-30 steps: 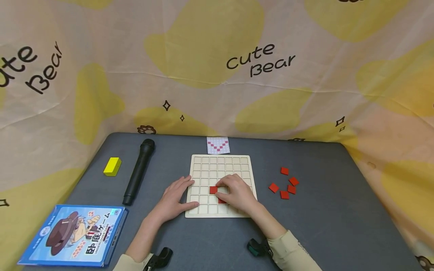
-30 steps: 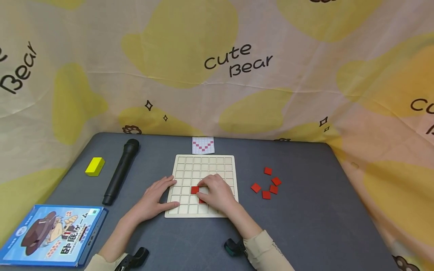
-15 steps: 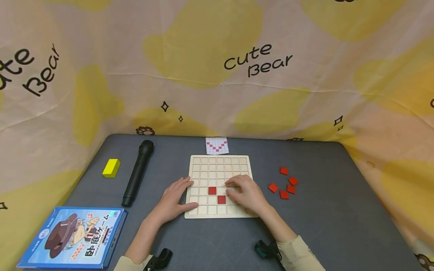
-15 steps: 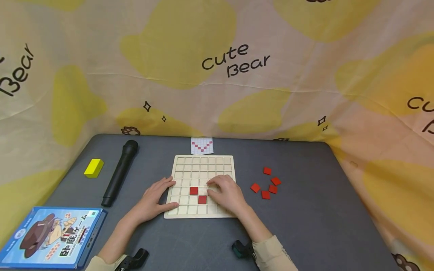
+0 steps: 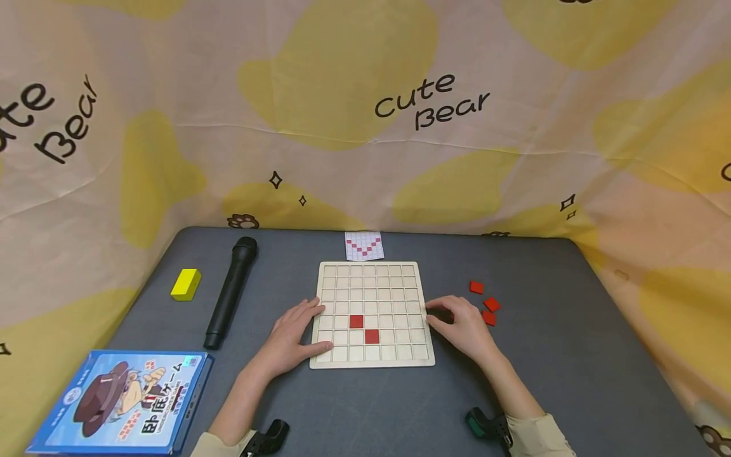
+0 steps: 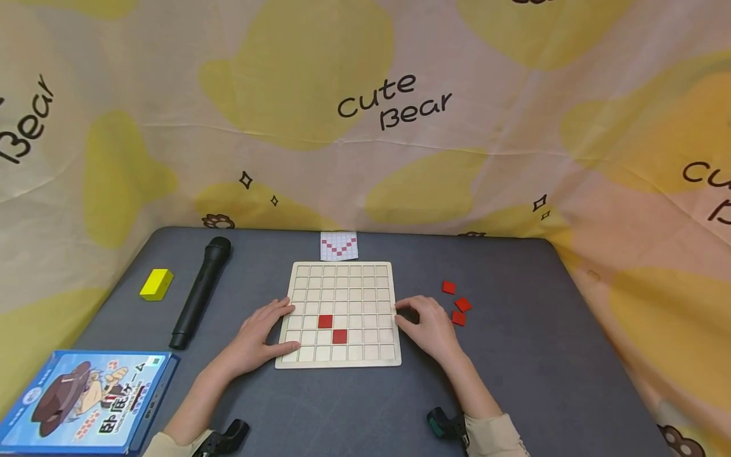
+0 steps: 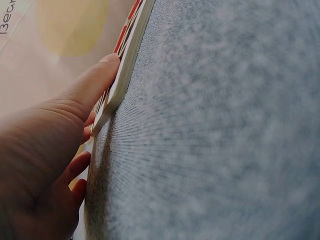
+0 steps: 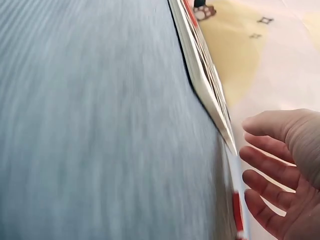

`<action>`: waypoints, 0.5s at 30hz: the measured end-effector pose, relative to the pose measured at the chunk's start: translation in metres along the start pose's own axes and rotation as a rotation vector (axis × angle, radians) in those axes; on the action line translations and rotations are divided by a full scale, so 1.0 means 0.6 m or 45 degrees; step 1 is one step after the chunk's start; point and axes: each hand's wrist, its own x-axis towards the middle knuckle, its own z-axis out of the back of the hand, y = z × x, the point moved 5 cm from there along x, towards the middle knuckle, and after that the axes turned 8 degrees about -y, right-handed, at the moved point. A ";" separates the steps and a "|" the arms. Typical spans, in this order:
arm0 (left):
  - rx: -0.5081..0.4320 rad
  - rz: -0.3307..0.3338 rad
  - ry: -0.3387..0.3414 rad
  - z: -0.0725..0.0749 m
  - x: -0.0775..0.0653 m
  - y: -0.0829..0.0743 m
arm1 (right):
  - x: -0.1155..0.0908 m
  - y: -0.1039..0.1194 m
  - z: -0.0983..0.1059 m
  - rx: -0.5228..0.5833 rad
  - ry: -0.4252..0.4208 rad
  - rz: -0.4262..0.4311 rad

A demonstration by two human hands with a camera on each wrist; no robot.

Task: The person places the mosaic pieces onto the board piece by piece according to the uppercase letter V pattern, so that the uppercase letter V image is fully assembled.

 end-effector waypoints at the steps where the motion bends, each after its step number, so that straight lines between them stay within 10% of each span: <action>1: -0.001 0.001 -0.001 0.000 0.000 0.000 | -0.003 -0.006 0.005 -0.016 -0.005 -0.004; 15: 0.011 -0.005 -0.003 0.000 -0.001 -0.001 | -0.025 -0.056 0.059 -0.104 -0.058 -0.045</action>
